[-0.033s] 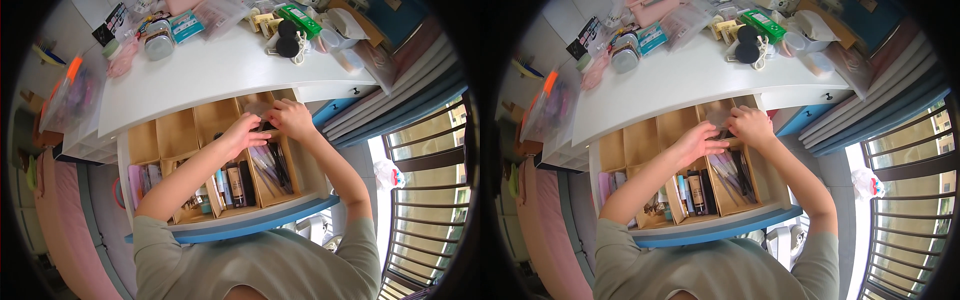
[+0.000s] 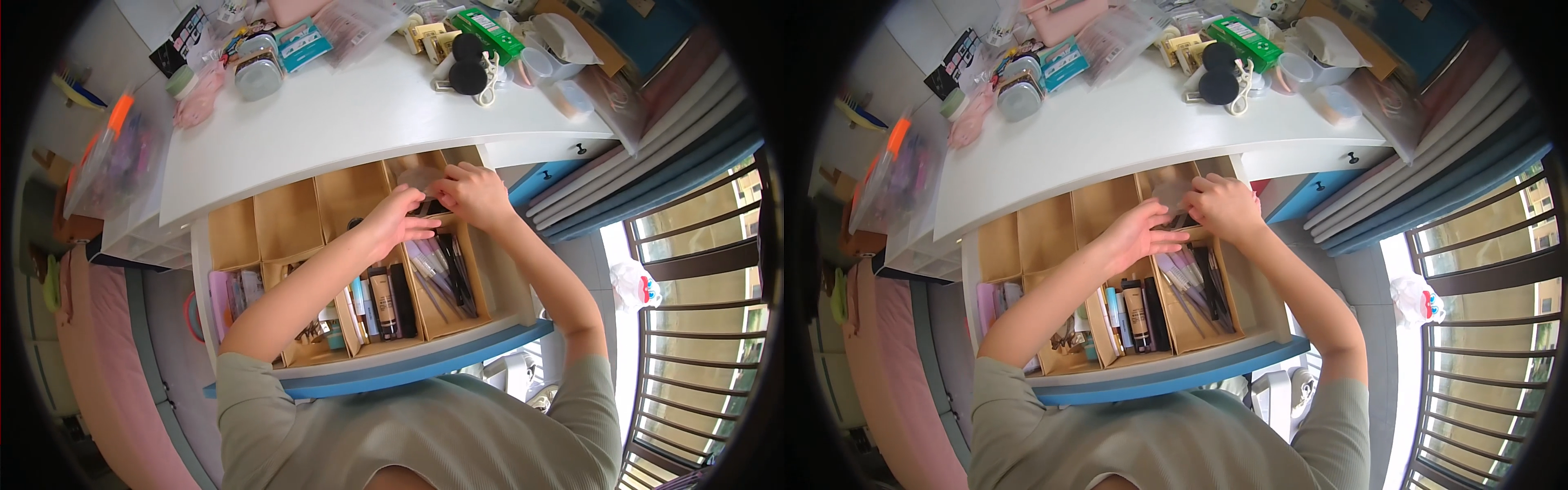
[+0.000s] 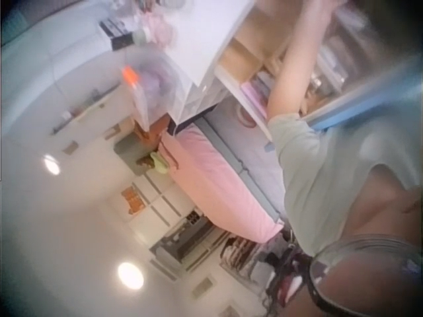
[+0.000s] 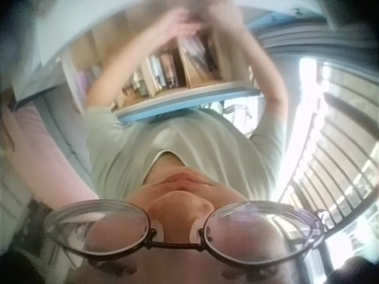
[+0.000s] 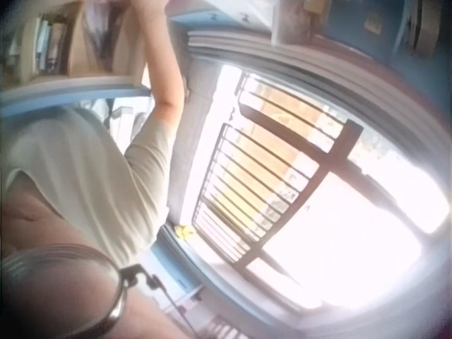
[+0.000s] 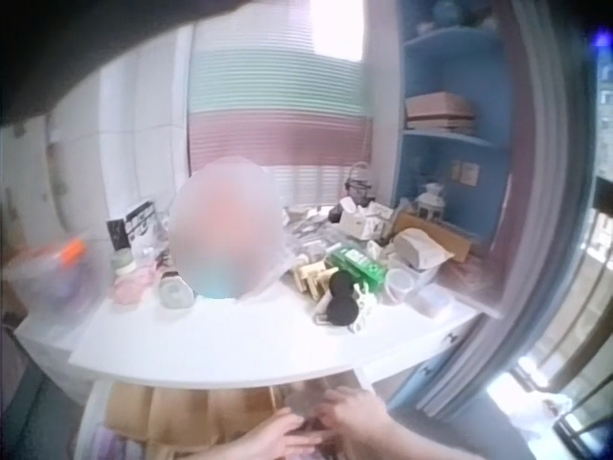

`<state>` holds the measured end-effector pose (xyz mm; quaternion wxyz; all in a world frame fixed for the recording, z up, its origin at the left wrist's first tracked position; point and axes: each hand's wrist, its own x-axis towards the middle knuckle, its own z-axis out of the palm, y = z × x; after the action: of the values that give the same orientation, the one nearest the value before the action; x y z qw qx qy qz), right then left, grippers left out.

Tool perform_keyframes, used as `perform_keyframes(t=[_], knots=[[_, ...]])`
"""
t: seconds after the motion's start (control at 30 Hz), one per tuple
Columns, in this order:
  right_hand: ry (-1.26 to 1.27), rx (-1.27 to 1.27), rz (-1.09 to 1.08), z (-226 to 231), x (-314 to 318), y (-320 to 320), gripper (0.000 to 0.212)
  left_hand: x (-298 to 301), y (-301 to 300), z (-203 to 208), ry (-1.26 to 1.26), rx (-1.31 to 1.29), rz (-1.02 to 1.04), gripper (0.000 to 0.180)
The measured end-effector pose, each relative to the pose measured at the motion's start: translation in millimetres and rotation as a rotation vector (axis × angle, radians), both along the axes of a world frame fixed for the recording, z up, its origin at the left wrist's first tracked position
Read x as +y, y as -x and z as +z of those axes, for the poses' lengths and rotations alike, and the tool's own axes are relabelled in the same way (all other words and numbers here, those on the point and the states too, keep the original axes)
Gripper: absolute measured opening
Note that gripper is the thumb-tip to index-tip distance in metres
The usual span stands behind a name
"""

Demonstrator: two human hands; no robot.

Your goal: The person wipes various cosmetic containers, including a spray bottle, a pump bottle, and a compact case, using a pink cloth and then places them back into a desk drawer.

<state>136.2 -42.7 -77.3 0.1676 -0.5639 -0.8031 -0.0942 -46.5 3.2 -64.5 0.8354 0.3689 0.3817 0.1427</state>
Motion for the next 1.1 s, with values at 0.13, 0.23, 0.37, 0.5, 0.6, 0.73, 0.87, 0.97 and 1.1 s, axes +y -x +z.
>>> perform_keyframes(t=[0.13,0.23,0.37,0.5,0.6,0.73,0.87,0.97,1.1], knots=[[-0.010,0.091,-0.056,10.9,-5.7,3.1,0.007,0.3,0.1,5.3,-0.061,0.048,-0.023,0.068],[-0.047,0.289,-0.096,24.5,-11.3,1.8,0.006,3.1,-1.2,17.5,-0.115,-0.004,-0.057,0.058],[-0.043,0.528,-0.203,42.0,-12.3,-8.7,0.009,15.9,-9.8,38.9,-0.313,-0.047,-0.102,0.035],[-0.007,0.694,-0.297,54.0,-5.6,-26.8,0.014,36.5,-26.1,51.1,-0.739,0.001,-0.113,0.025],[-0.037,0.751,-0.315,54.5,6.0,-43.0,0.015,50.5,-41.9,57.0,-1.131,0.127,-0.081,0.020],[-0.012,0.942,-0.258,61.9,24.1,-47.1,0.014,67.2,-59.9,62.3,-1.317,0.190,0.138,0.021],[-0.157,0.728,0.034,63.7,57.0,-32.1,0.010,91.0,-63.9,61.4,-1.320,0.140,0.327,0.022],[-0.145,0.719,0.083,65.8,79.3,-14.2,0.014,97.5,-60.5,60.3,-1.286,0.099,0.372,0.023],[-0.246,0.747,0.112,64.7,108.1,5.6,0.023,106.2,-56.7,52.9,-1.316,0.057,0.485,0.024]])
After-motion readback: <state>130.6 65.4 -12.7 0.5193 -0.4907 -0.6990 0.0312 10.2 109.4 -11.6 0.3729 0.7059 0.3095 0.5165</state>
